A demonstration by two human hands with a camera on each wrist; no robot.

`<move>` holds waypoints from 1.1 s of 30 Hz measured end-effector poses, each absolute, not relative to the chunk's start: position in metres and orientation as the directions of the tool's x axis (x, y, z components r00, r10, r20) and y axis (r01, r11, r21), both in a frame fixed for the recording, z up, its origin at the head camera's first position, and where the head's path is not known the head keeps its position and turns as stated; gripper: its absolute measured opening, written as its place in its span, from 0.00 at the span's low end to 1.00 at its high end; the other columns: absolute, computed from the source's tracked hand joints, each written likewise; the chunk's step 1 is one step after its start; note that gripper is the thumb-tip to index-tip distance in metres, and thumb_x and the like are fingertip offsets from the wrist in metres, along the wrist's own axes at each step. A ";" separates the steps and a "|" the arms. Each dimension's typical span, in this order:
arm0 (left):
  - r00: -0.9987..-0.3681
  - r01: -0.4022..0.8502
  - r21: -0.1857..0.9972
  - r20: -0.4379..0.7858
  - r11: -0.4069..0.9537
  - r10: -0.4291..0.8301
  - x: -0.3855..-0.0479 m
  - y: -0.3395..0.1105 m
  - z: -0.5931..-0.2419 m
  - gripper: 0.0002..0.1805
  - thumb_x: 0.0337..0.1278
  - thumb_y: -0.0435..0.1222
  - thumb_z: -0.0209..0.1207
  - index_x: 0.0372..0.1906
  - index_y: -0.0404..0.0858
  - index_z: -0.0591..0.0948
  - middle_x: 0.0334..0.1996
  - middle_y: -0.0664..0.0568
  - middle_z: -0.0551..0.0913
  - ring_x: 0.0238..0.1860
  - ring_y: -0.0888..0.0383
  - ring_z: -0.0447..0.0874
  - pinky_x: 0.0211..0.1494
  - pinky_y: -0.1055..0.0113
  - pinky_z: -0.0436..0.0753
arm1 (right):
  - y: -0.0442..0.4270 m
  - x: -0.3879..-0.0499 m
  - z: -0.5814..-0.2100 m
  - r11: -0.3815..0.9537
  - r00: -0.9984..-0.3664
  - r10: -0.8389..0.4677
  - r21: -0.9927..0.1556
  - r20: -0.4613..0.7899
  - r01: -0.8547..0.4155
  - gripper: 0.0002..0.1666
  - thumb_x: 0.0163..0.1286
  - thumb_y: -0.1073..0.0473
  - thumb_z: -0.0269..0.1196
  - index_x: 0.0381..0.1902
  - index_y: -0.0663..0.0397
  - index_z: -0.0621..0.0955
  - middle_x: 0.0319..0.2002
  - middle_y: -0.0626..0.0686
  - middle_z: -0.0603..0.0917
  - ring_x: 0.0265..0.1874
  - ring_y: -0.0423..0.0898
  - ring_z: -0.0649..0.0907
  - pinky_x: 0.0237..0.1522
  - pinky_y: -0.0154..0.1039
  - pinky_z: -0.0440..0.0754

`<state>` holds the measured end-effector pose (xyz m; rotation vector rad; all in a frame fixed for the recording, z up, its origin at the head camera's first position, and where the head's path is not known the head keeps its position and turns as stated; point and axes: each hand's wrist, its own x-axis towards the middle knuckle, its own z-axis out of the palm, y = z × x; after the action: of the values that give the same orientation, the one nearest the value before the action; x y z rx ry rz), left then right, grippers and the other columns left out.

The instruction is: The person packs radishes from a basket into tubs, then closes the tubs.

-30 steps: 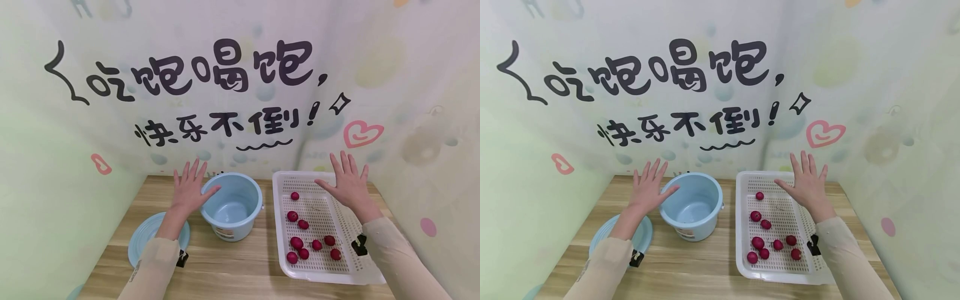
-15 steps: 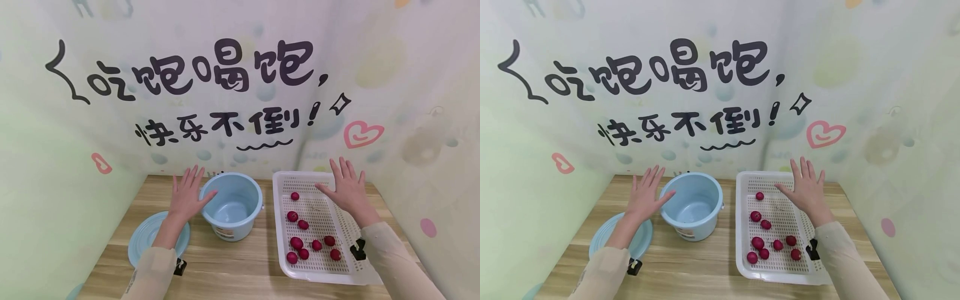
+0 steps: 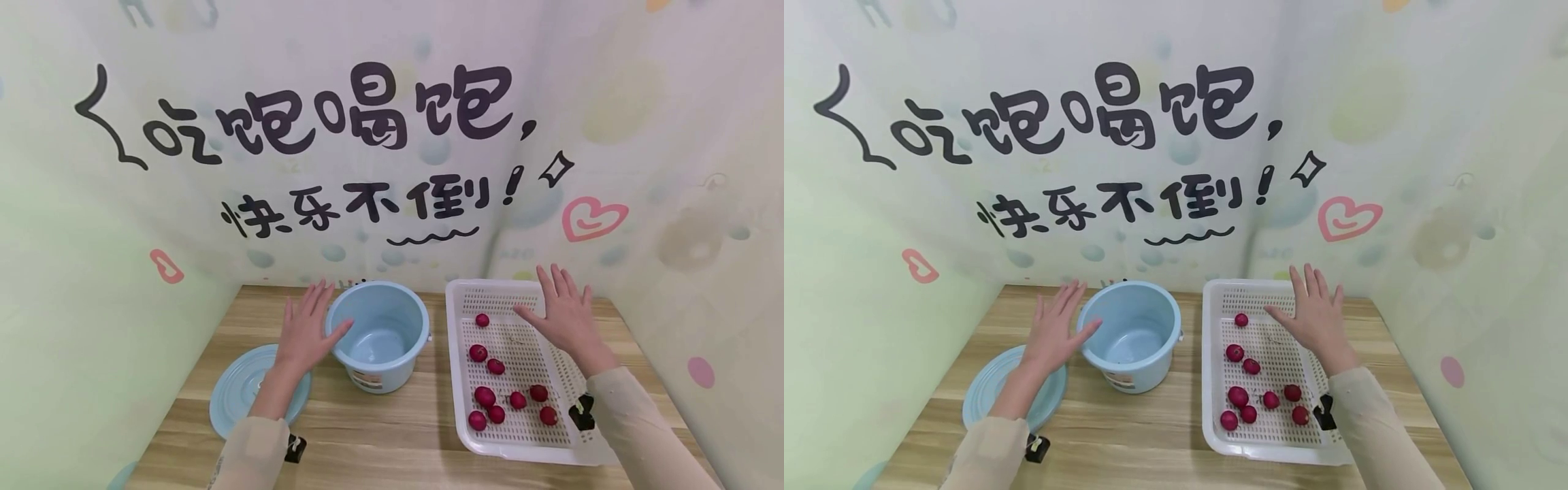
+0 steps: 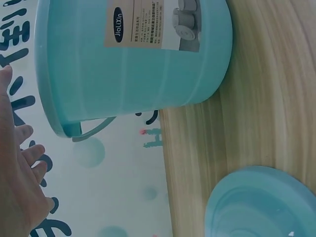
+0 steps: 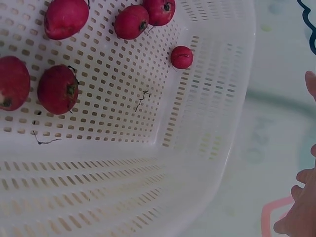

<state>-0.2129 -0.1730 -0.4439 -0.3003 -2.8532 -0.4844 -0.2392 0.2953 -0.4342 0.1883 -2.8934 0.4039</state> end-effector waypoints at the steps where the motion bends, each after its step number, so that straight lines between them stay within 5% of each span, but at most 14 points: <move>1: -0.952 0.241 0.304 0.261 0.922 0.162 -0.212 -0.173 -0.445 0.47 0.64 0.64 0.51 0.79 0.44 0.55 0.80 0.45 0.52 0.81 0.45 0.47 0.81 0.34 0.38 | 0.295 -0.239 -0.435 0.954 -0.968 -0.096 -0.257 0.231 -0.156 0.60 0.65 0.27 0.57 0.80 0.57 0.49 0.78 0.70 0.49 0.76 0.71 0.49 0.70 0.81 0.38; 18: -0.932 0.280 0.429 0.338 0.859 0.135 -0.203 -0.173 -0.464 0.41 0.64 0.55 0.57 0.76 0.40 0.63 0.76 0.44 0.63 0.77 0.44 0.59 0.82 0.41 0.51 | 0.293 -0.236 -0.455 0.940 -0.970 -0.093 -0.302 0.225 -0.161 0.60 0.66 0.32 0.61 0.79 0.61 0.50 0.76 0.72 0.52 0.74 0.73 0.52 0.71 0.79 0.43; 33: -0.938 0.273 0.619 0.342 0.737 0.061 -0.196 -0.177 -0.481 0.35 0.66 0.49 0.60 0.73 0.38 0.68 0.73 0.44 0.69 0.74 0.44 0.66 0.83 0.47 0.55 | 0.290 -0.237 -0.469 0.880 -0.986 -0.085 -0.454 0.143 -0.142 0.61 0.66 0.35 0.64 0.79 0.62 0.48 0.76 0.73 0.52 0.73 0.74 0.56 0.71 0.74 0.56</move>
<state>-0.1957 -0.1765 -0.4811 -0.2605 -2.6400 -1.0090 -0.2366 0.2897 -0.4686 0.1777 -2.9298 0.7205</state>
